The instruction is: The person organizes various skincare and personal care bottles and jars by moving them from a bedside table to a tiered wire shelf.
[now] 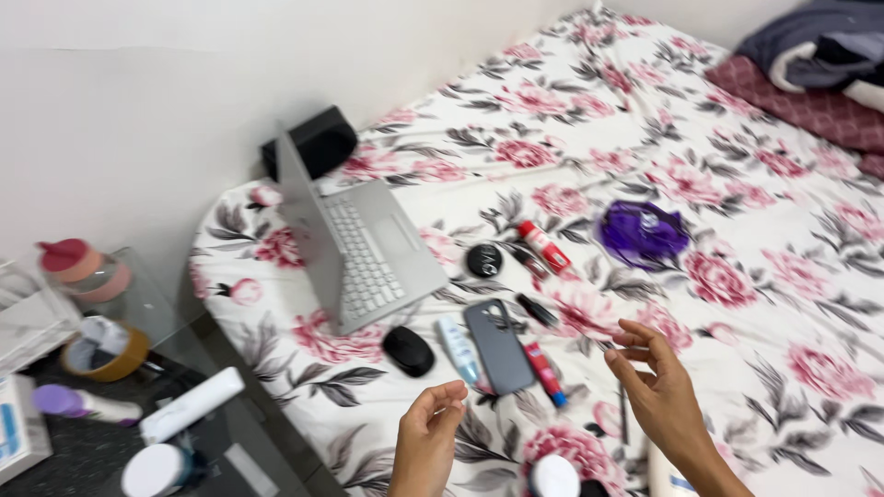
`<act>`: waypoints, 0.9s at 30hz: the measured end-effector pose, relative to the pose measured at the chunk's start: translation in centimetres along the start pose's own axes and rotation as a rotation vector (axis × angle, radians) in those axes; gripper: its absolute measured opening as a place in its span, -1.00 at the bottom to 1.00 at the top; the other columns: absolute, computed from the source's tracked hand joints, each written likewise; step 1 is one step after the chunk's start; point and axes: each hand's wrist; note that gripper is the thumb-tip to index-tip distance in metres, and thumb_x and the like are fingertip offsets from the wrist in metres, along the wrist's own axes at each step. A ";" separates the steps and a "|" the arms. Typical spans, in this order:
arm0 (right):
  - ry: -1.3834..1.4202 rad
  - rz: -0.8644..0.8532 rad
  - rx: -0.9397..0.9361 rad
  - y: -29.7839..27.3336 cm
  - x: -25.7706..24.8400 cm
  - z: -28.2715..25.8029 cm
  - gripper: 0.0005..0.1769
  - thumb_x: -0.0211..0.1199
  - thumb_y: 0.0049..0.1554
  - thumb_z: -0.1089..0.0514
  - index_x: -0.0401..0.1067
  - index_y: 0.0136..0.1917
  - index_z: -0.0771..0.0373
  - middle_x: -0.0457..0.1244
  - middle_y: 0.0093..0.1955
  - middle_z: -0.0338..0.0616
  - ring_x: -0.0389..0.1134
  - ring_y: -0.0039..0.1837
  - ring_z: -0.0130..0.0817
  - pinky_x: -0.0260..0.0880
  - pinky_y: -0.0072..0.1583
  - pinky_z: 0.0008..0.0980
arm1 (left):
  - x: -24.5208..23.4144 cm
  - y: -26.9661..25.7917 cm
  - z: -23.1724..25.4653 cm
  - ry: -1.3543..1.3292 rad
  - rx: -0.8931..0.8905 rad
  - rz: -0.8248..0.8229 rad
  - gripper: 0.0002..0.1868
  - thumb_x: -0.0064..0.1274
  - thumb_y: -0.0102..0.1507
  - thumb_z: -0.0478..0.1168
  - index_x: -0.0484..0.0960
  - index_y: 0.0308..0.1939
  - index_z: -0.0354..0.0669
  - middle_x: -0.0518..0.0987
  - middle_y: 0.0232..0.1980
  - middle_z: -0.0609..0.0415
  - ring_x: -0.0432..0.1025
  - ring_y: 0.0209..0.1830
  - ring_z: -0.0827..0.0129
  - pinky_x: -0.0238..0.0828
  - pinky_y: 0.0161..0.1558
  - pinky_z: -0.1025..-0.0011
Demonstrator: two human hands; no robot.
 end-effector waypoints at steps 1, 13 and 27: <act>-0.040 -0.003 0.021 0.0 -1.3 2.3 -0.38 0.27 0.13 0.07 0.29 0.43 0.21 0.30 0.28 -0.03 0.37 0.26 -0.28 0.48 0.16 -0.24 | 1.0 0.1 -0.8 0.020 0.027 -0.007 -0.68 0.06 0.27 -0.26 0.66 0.10 -0.23 0.72 0.08 0.04 0.56 0.03 0.44 0.43 0.07 0.45; -0.447 -0.166 0.658 -4.4 -10.2 30.2 0.30 0.47 -0.15 -0.33 0.00 0.64 0.27 0.30 0.38 0.31 0.45 0.36 0.05 0.45 0.36 -0.11 | 8.5 0.8 -7.9 0.137 -0.106 -0.087 -0.67 0.05 0.27 -0.26 0.66 0.10 -0.27 0.72 0.06 -0.01 0.56 0.05 0.39 0.44 0.12 0.46; -0.371 0.001 0.784 -5.9 -6.5 27.2 -0.05 0.65 -0.26 -0.22 0.42 0.12 0.54 0.46 -0.12 0.21 0.54 -0.20 -0.10 0.58 -0.14 -0.21 | 9.6 1.1 -9.5 0.201 -0.189 -0.121 -0.66 0.05 0.28 -0.25 0.64 0.11 -0.30 0.71 0.05 -0.01 0.54 -0.01 0.43 0.45 0.08 0.46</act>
Point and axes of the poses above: each hand's wrist, its own y-axis towards the middle knuckle, its own x-axis out of the palm, z = x × y
